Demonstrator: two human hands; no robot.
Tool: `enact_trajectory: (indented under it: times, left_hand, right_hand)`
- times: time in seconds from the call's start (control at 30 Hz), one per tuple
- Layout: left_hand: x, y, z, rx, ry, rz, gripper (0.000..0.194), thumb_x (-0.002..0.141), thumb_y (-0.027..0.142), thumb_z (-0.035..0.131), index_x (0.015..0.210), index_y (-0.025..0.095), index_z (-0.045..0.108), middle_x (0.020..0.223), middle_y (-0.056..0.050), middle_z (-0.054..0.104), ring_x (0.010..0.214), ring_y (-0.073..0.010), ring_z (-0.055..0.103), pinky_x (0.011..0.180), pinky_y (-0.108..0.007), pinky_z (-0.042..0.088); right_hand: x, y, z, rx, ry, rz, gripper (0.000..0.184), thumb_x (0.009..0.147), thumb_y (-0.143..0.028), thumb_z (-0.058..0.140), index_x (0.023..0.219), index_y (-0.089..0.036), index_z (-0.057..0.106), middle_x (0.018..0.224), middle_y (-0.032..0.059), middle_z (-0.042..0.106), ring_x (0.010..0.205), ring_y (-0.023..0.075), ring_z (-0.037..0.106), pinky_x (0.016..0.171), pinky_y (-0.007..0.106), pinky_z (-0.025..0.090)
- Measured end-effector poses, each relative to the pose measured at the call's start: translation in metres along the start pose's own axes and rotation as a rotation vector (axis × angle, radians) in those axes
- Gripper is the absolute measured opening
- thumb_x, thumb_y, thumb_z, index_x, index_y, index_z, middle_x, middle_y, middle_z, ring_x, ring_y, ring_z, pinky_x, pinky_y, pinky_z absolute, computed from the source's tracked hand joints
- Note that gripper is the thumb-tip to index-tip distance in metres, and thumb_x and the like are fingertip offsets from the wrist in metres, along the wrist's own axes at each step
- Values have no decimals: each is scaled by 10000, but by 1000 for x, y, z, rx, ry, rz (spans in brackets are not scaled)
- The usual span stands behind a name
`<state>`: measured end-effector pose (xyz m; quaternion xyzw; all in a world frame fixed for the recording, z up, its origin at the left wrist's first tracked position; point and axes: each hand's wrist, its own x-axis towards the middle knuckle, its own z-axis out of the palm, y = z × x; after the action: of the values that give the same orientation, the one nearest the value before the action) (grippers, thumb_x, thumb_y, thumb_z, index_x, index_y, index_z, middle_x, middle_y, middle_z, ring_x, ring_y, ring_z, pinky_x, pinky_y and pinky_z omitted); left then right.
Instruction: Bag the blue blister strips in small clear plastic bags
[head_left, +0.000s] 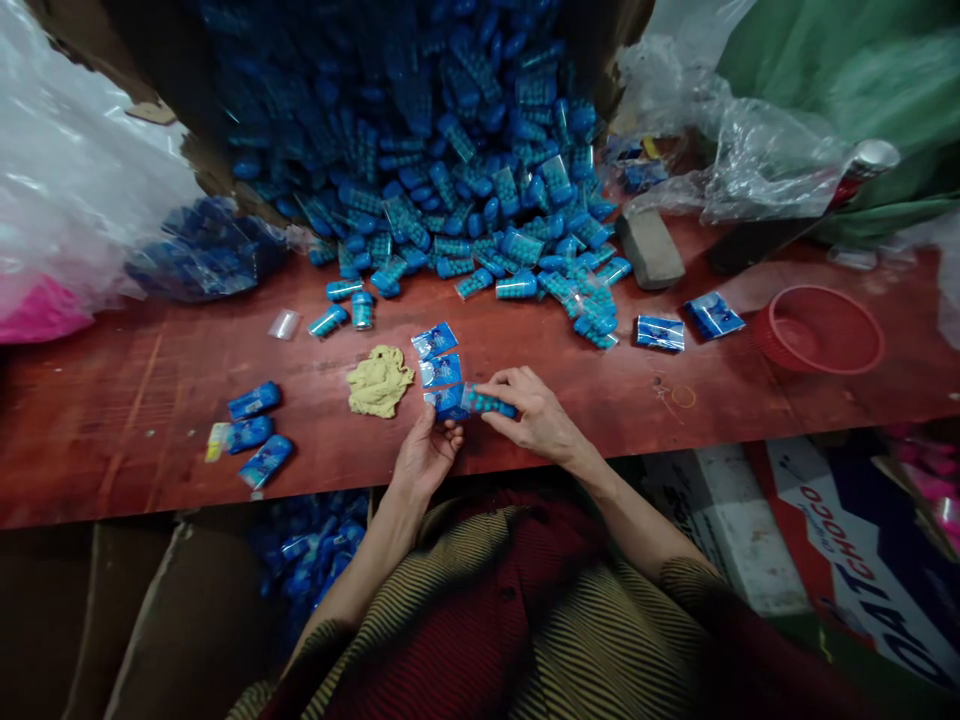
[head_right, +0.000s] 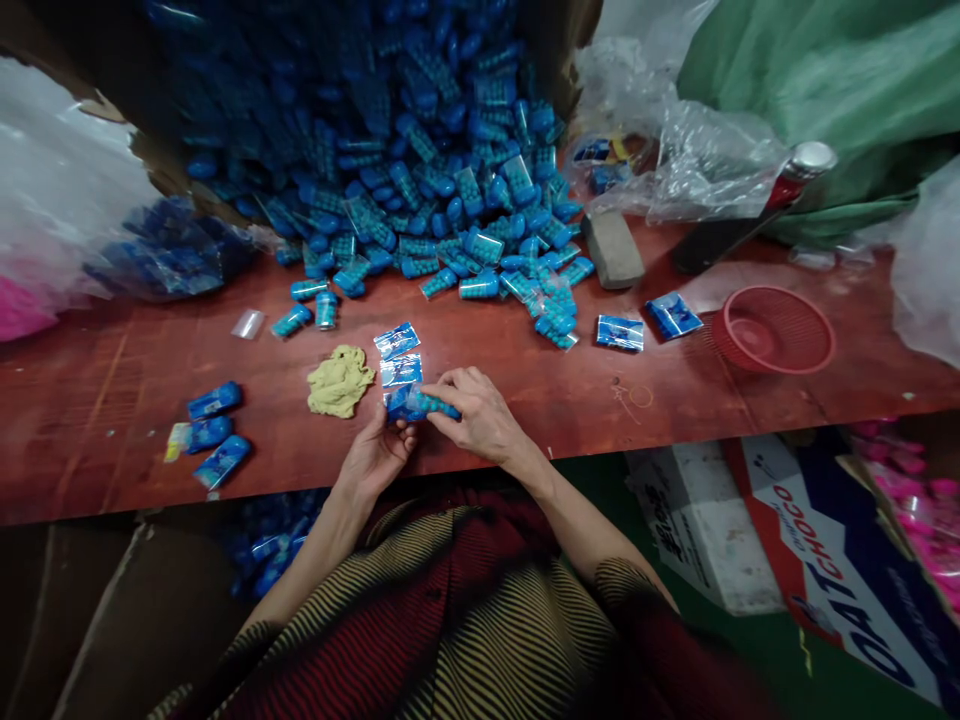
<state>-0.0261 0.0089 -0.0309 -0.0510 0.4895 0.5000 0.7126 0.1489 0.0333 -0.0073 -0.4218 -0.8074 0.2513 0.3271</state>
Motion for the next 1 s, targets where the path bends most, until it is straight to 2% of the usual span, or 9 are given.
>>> enact_trajectory:
  times: [0.2,0.3,0.47,0.6,0.77,1.0]
  left_hand:
    - [-1,1,0,38,-8,24,259,913,249,416,791,117,602,587,-56,640,510,-138,627,464,-205,503]
    - [-2,1,-1,41,-41,53,198,899,228,446,865,127,612,685,-77,686,565,-159,658,479,-216,517]
    - [-2,2,1,9,-34,81,104,863,196,518,858,142,606,716,-47,695,571,-143,657,519,-218,536]
    - [-5,4,4,22,-19,83,106,871,196,505,877,150,601,734,-37,700,579,-141,661,513,-215,537]
    - [-7,7,6,22,10,78,157,897,179,445,858,147,593,682,-30,689,530,-133,647,486,-212,532]
    - [-5,6,4,13,19,65,126,880,182,485,870,146,606,709,-35,690,567,-146,664,486,-210,541]
  right_hand:
    - [-2,-1,-2,-84,-49,-43,294,837,-236,573,1117,-166,633,959,96,592,887,206,512,801,356,466]
    - [-3,-4,-4,-63,-63,-38,288,860,-263,548,1132,-200,619,961,75,591,899,190,541,783,323,481]
    - [-4,-6,-3,2,-67,2,306,875,-290,534,1158,-194,598,967,67,588,888,165,586,719,275,501]
    - [-4,-4,-4,-8,-77,-27,300,881,-299,529,1155,-199,603,978,71,591,907,169,591,739,287,510]
    - [-2,3,-5,-20,-42,-133,254,879,-293,540,1112,-248,629,1099,72,596,978,184,571,827,341,507]
    - [-3,9,-2,-13,13,-172,245,891,-281,519,1101,-235,637,1134,87,599,993,186,578,850,370,506]
